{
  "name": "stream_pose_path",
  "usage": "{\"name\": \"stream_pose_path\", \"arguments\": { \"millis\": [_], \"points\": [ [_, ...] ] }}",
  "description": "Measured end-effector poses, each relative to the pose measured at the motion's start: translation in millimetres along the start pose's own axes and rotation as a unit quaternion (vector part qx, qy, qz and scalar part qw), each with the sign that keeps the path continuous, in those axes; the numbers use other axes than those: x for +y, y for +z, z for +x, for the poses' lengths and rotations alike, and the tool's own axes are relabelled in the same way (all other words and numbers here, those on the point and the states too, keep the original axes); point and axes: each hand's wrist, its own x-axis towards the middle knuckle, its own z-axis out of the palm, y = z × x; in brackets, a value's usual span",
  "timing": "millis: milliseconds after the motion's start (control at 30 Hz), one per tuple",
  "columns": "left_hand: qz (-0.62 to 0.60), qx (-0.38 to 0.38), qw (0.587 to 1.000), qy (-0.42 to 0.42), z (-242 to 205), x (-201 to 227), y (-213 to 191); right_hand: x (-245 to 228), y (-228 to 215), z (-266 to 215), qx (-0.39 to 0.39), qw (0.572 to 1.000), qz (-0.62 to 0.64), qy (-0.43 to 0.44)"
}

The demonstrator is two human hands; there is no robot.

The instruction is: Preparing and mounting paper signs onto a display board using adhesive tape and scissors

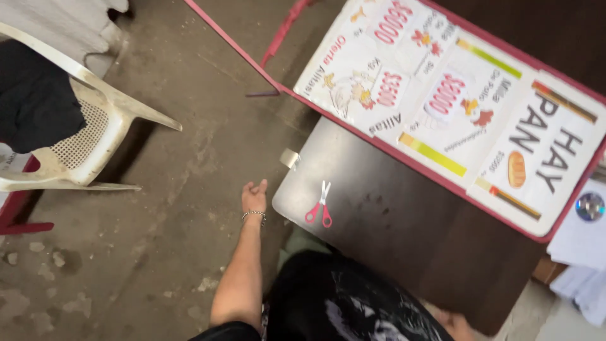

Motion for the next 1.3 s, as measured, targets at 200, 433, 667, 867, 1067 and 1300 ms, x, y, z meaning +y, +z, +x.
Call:
{"name": "stream_pose_path", "arguments": {
  "millis": [200, 433, 667, 867, 1067, 1300],
  "points": [
    [0.047, 0.007, 0.998, -0.049, -4, -123, -3, -267, 78, -55, -0.004, 0.999, 0.021, -0.043],
    [0.229, -0.204, 0.948, 0.088, 86, -61, -86, -410, 219, -19, 0.104, 0.986, -0.073, -0.106],
    [0.435, -0.233, 0.863, 0.111, 175, 78, -191, -429, 302, -8, 0.232, 0.966, -0.115, -0.011],
    [0.415, -0.27, 0.846, 0.196, 232, 60, -165, -447, 299, -16, 0.175, 0.98, -0.091, 0.037],
    [0.444, -0.4, 0.765, 0.242, 183, 90, -124, -481, 344, -151, 0.156, 0.949, 0.245, -0.123],
    [0.273, -0.492, 0.748, 0.353, 144, 163, -74, -441, 469, -237, 0.188, 0.928, 0.285, -0.151]
  ]
}}
